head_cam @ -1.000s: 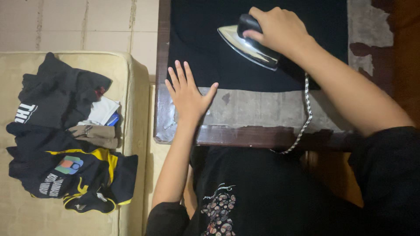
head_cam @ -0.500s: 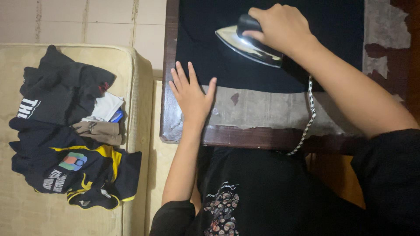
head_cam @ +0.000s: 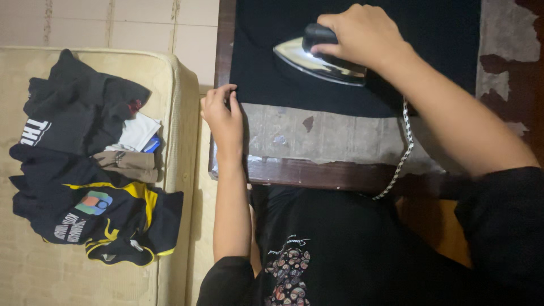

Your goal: The person irons a black t-shirt on a wooden table, then places it on a hanger and hangs it in a closet. They then unfold and iron a dark blue and yellow jersey on the same table.

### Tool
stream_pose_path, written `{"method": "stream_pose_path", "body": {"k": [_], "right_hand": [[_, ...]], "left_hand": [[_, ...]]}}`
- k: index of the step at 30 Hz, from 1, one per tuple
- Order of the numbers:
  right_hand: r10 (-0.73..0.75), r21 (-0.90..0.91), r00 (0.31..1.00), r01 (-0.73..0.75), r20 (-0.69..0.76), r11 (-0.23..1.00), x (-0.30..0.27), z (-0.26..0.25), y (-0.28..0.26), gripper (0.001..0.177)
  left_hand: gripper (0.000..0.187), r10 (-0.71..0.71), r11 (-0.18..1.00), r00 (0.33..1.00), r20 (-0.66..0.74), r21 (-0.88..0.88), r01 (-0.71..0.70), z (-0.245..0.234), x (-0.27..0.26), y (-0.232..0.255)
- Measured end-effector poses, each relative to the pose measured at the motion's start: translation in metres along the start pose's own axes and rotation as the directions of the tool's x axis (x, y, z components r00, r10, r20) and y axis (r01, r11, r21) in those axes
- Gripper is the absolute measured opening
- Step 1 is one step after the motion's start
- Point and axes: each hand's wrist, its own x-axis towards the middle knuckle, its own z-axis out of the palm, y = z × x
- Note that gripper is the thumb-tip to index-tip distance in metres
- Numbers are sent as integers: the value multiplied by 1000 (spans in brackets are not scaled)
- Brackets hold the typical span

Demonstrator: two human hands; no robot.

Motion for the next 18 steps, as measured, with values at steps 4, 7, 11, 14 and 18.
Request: {"method": "stream_pose_path", "body": {"k": [4, 7, 11, 14, 18], "right_hand": [[-61, -34, 968, 72, 244, 997, -7, -11, -5, 36], [-59, 12, 972, 58, 228, 998, -10, -11, -6, 39], [50, 9, 997, -51, 67, 999, -1, 4, -8, 40], [54, -82, 989, -66, -136, 995, 1, 12, -9, 44], [-15, -47, 999, 17, 38, 999, 0, 0, -14, 40]], "left_hand": [[14, -2, 991, 999, -47, -133, -5, -3, 2, -2], [16, -56, 980, 998, -25, -193, 50, -4, 1, 0], [21, 3, 994, 999, -42, -109, -8, -4, 3, -1], [24, -3, 995, 1000, -31, -102, 0, -3, 1, -3], [27, -5, 996, 1000, -29, -90, 3, -1, 2, -6]]}}
